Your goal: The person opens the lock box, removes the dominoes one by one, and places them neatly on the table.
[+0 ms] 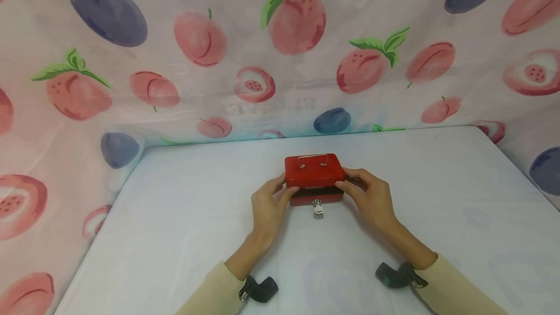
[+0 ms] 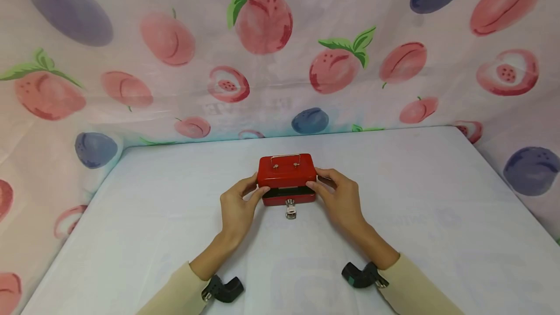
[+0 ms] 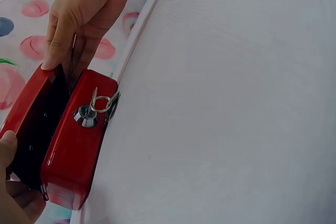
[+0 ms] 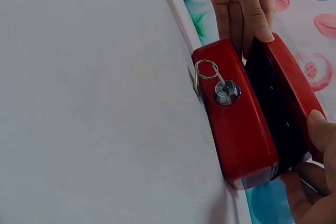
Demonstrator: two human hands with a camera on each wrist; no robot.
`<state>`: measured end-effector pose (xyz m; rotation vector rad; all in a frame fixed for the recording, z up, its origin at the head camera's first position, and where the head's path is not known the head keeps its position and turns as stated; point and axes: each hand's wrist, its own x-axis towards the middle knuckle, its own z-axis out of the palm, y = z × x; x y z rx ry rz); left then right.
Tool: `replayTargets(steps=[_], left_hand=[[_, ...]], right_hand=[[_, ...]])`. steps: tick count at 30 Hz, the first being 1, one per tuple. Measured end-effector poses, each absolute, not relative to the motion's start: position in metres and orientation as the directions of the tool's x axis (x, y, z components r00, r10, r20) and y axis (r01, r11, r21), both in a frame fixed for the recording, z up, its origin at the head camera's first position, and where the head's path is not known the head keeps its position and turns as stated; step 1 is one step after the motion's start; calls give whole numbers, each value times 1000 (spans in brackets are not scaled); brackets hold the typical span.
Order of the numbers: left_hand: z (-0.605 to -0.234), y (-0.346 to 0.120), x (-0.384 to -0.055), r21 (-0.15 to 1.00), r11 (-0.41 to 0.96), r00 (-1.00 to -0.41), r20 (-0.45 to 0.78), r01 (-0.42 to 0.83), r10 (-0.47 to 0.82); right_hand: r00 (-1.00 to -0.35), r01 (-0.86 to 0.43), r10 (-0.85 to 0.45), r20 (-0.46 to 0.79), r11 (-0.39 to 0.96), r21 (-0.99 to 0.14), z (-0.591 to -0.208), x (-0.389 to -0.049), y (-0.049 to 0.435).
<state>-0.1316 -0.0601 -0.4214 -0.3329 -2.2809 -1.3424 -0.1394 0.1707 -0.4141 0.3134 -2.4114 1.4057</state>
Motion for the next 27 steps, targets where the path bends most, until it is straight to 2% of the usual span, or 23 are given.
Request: replayTargets(steps=[9,27], left_hand=[[-420,-56,-137,744,447,-812,580,497,-61],[-415,-54,-143,768,449,-831,549,458,-92]], right_hand=[[-910,-374,-11,415,456,-808,-409,-140,167],[-892,-373,91,442,404,-836,-405,-148,161]])
